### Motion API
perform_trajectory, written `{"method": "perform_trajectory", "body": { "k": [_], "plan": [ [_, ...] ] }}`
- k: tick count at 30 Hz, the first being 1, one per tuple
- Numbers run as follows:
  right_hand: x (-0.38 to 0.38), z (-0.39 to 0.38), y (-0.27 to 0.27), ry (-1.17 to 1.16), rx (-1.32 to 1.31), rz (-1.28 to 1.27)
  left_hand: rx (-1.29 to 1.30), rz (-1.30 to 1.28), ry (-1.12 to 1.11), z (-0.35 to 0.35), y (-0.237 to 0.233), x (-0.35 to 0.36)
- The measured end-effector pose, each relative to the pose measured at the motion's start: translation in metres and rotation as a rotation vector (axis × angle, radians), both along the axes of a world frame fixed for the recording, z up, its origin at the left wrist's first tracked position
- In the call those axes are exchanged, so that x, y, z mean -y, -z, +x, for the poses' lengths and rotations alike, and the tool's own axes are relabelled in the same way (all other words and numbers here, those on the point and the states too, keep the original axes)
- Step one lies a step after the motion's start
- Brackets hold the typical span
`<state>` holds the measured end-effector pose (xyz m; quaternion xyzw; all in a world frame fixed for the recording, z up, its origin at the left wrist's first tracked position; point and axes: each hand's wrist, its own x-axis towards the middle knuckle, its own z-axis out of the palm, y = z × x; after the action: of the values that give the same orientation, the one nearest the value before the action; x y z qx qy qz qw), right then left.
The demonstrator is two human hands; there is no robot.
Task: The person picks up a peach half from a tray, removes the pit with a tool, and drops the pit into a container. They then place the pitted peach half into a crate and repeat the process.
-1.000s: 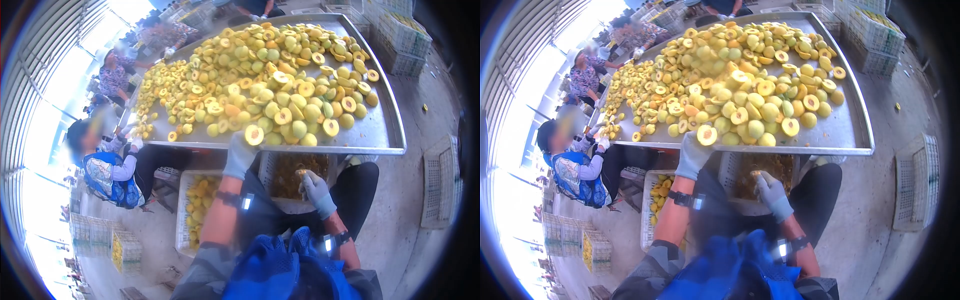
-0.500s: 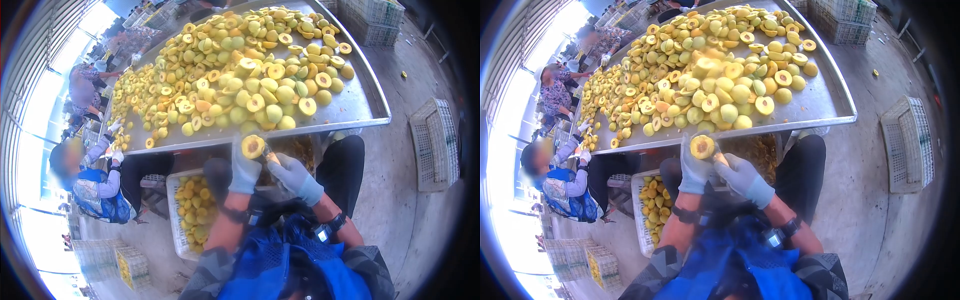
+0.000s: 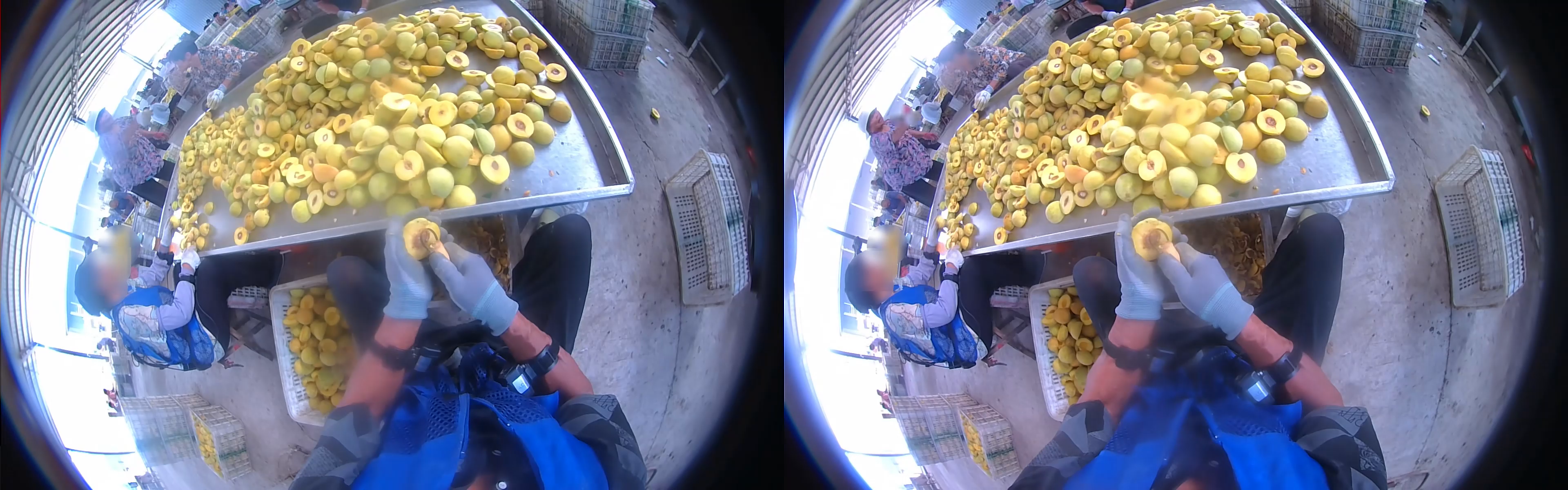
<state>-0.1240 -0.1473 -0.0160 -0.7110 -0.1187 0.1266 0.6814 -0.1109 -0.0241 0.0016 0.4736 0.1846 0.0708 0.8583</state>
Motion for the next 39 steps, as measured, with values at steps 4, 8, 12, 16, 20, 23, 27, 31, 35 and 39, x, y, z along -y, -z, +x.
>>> {"method": "perform_trajectory", "body": {
  "k": [4, 8, 12, 16, 20, 23, 27, 31, 35, 39],
  "plan": [
    [0.000, -0.002, -0.006, 0.007, -0.015, 0.001, -0.032, -0.053, -0.020, -0.003, -0.007, 0.004],
    [0.002, -0.004, -0.017, 0.014, -0.017, -0.015, -0.005, -0.063, -0.049, -0.006, -0.022, 0.013],
    [0.003, -0.004, -0.019, 0.006, -0.007, -0.013, 0.019, -0.012, -0.042, -0.004, -0.022, 0.013],
    [0.003, -0.004, -0.018, -0.036, -0.021, 0.016, 0.028, 0.093, -0.024, -0.007, -0.025, 0.014],
    [0.002, -0.004, -0.013, -0.108, -0.065, 0.047, 0.029, 0.140, -0.068, -0.009, -0.026, 0.013],
    [0.003, -0.004, -0.011, -0.178, -0.120, 0.054, 0.039, 0.191, -0.062, -0.009, -0.021, 0.007],
    [0.001, -0.007, -0.015, -0.245, -0.236, 0.172, 0.070, 0.299, -0.014, -0.010, -0.026, 0.003],
    [0.008, -0.008, -0.035, -0.333, -0.519, 0.313, 0.065, 0.375, 0.025, -0.009, -0.024, 0.000],
    [0.016, -0.004, -0.036, -0.463, -0.656, 0.354, 0.221, 0.475, 0.183, -0.006, -0.017, -0.011],
    [0.020, -0.002, -0.034, -0.556, -0.811, 0.445, 0.365, 0.434, 0.349, -0.001, -0.019, -0.016]
  ]
}}
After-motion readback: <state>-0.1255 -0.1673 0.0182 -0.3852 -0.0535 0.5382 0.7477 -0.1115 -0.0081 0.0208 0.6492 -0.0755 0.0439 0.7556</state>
